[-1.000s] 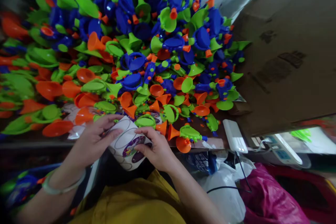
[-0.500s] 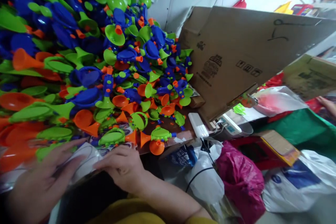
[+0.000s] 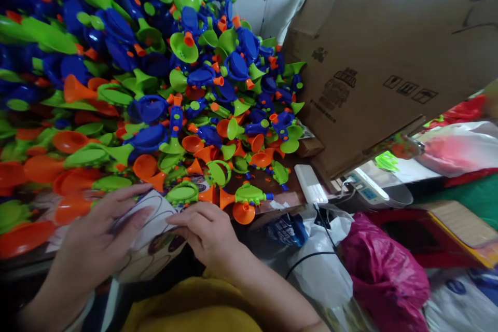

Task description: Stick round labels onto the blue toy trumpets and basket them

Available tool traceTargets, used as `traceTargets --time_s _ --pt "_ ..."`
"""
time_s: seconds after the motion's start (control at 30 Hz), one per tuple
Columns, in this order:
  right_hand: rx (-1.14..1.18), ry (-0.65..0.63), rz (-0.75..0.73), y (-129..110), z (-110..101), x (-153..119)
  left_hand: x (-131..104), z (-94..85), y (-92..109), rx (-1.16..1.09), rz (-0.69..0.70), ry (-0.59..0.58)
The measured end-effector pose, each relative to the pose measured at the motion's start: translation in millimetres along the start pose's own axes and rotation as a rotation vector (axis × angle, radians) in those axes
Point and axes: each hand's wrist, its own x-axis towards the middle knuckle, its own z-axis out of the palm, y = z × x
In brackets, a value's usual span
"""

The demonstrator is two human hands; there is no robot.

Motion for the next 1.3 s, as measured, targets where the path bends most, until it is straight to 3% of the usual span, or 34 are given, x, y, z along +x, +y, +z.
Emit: traceTargets --time_s 0.1,0.23,0.3,0.43,0.5,0.57,0.6,0.67,0.73,0.9,1.0,1.17,1.3 --pt "-0.006 0.028 -0.015 2 2 -1 4 -1.0 1 -0.002 -0.024 -0.023" --pt "-0.005 0.177 -0.117 4 10 -1 9 -1.9 3 -0.029 -0.054 -0.072" --pt "-0.079 0.211 -0.179 2 9 0 10 -2.5 6 -0.037 -0.136 -0.034" --pt "-0.165 0.159 -0.317 -4 0 -2 13 -6.1 5 -0.044 -0.23 0.064" --pt "-0.014 0.292 -0.259 -5 -4 -3 15 -8.5 0 -0.05 -0.217 0.09" --pt "0.104 0.398 -0.088 -2 -4 -4 17 -10.2 -4 -0.059 -0.213 0.098" --pt "0.139 0.367 0.005 1 -3 -6 18 -10.6 -5 -0.073 -0.22 0.094" --pt "0.198 0.166 0.14 9 0 -10 20 -10.4 -6 -0.105 -0.231 0.088" --pt "0.255 0.023 0.166 16 3 -15 20 -9.1 -4 -0.11 -0.216 0.102" --pt "0.326 0.035 0.143 17 6 -18 19 -4.0 -3 -0.105 -0.197 0.02" --pt "0.344 0.069 0.139 13 7 -14 18 -1.4 -6 -0.141 -0.26 -0.051" --pt "0.186 0.154 -0.004 17 7 -26 15 6.0 -13 -0.18 -0.38 -0.114" --pt "0.021 -0.028 0.062 24 -5 -45 10 12.6 -16 -0.186 -0.383 -0.14"
